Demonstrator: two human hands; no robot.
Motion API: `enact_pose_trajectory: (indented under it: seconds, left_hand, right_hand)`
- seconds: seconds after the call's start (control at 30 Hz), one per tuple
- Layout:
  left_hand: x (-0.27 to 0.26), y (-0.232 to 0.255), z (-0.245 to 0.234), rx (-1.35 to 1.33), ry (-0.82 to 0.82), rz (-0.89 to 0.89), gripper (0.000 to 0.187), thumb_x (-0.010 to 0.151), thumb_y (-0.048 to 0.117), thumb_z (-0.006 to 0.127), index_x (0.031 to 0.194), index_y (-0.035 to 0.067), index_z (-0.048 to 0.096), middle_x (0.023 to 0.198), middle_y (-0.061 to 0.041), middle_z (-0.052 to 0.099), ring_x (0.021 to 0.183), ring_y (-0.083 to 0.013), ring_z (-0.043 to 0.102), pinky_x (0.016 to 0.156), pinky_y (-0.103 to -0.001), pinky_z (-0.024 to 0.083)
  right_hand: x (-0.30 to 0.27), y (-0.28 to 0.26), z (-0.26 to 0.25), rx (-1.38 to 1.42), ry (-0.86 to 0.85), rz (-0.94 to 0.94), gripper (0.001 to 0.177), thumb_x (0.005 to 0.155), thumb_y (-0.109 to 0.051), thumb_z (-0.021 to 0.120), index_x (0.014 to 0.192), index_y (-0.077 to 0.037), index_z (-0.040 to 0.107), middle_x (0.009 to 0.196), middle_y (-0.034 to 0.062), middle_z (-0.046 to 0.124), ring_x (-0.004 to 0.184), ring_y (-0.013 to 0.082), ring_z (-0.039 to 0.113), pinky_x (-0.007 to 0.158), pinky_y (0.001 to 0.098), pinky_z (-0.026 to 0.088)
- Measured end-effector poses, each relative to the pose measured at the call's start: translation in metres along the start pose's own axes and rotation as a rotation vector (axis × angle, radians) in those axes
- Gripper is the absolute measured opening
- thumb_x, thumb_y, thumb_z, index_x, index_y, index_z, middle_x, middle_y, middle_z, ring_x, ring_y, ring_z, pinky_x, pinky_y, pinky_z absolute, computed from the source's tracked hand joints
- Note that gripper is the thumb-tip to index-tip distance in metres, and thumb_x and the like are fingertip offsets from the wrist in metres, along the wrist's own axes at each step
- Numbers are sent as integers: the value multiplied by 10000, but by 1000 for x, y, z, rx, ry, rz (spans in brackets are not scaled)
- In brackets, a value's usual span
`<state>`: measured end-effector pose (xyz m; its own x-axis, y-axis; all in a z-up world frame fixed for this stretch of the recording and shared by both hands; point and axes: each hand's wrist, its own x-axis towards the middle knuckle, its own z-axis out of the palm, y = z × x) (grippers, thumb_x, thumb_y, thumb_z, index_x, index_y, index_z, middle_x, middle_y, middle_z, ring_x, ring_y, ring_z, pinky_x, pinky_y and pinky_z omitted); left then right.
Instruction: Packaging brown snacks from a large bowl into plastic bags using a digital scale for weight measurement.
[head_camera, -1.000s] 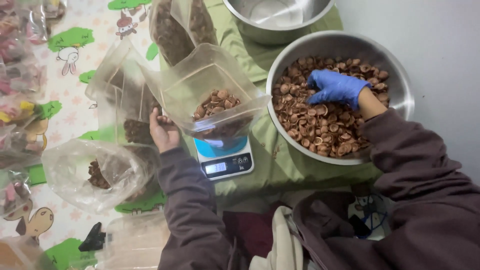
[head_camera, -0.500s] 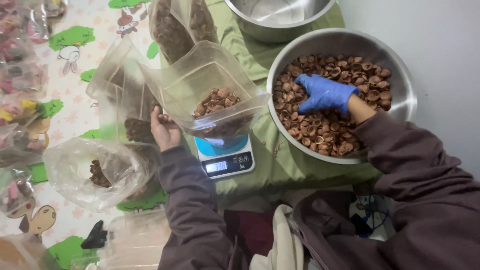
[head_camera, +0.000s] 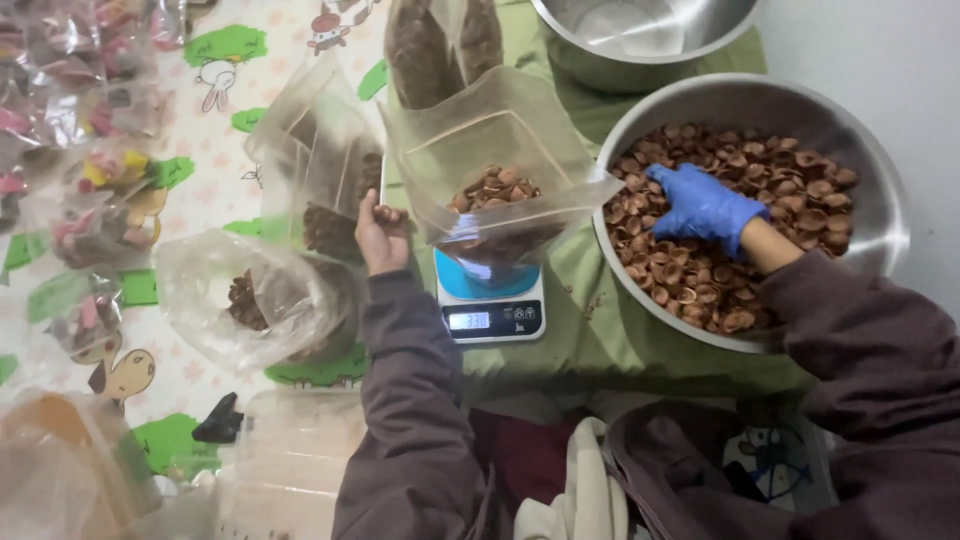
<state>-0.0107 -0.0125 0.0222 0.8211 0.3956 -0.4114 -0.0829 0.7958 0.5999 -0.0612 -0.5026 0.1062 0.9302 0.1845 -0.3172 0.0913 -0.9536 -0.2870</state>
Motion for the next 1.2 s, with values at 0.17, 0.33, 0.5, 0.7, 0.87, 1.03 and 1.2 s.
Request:
enact_pose_trajectory:
  seconds: [0.17, 0.33, 0.5, 0.7, 0.87, 1.03, 1.2]
  left_hand:
    - [7, 1, -7, 37, -10, -10, 350, 877, 217, 812, 644, 107, 575, 589, -15, 505, 531, -152, 555, 659, -320, 594]
    - [7, -2, -7, 9, -4, 14, 357, 869, 192, 807, 629, 87, 565, 571, -25, 494, 515, -172, 552, 657, -337, 591]
    - [7, 1, -6, 1, -18, 18, 337, 860, 193, 819, 634, 90, 591, 579, -28, 503, 520, -184, 571, 658, -360, 600]
    - [-13, 10, 6, -52, -23, 2, 259, 861, 131, 782, 697, 135, 582, 564, 8, 480, 493, -136, 426, 588, -328, 490]
    - [-20, 13, 9, -57, -31, 9, 280, 866, 128, 777, 670, 137, 577, 554, 3, 490, 497, -130, 431, 586, -321, 496]
    - [-13, 10, 6, -59, -35, -2, 299, 865, 125, 780, 664, 150, 560, 560, 10, 491, 495, -131, 430, 586, -327, 493]
    - [-11, 9, 5, -75, -24, -5, 290, 860, 124, 781, 663, 149, 569, 552, 11, 498, 484, -130, 436, 577, -325, 494]
  right_hand:
    - [7, 8, 11, -28, -11, 10, 1218, 543, -431, 986, 1581, -122, 429, 1225, 410, 594, 1154, 552, 636, 965, 574, 564]
    - [-5, 0, 5, 71, 63, -63, 916, 535, -357, 988, 1353, -129, 645, 1054, 313, 692, 1068, 508, 670, 904, 549, 575]
    - [-1, 13, 9, 114, 199, -77, 617, 688, -478, 910, 1173, -163, 694, 965, 217, 715, 1000, 419, 689, 840, 517, 578]
    - [-66, -70, -72, 993, 78, 201, 243, 877, 14, 671, 1109, -48, 639, 1087, 99, 702, 891, 216, 669, 814, 351, 616]
    - [-49, -33, -68, 1262, 70, 87, 175, 895, -72, 707, 1042, -159, 671, 957, -9, 695, 853, 145, 686, 779, 288, 597]
    - [-60, -26, -71, 1585, -12, -4, 234, 933, -148, 622, 1164, -136, 652, 1119, 60, 726, 957, 208, 733, 793, 285, 633]
    - [-76, -46, -88, 1909, 18, -104, 336, 903, -168, 646, 1231, -111, 684, 1127, 173, 698, 796, 209, 689, 611, 251, 590]
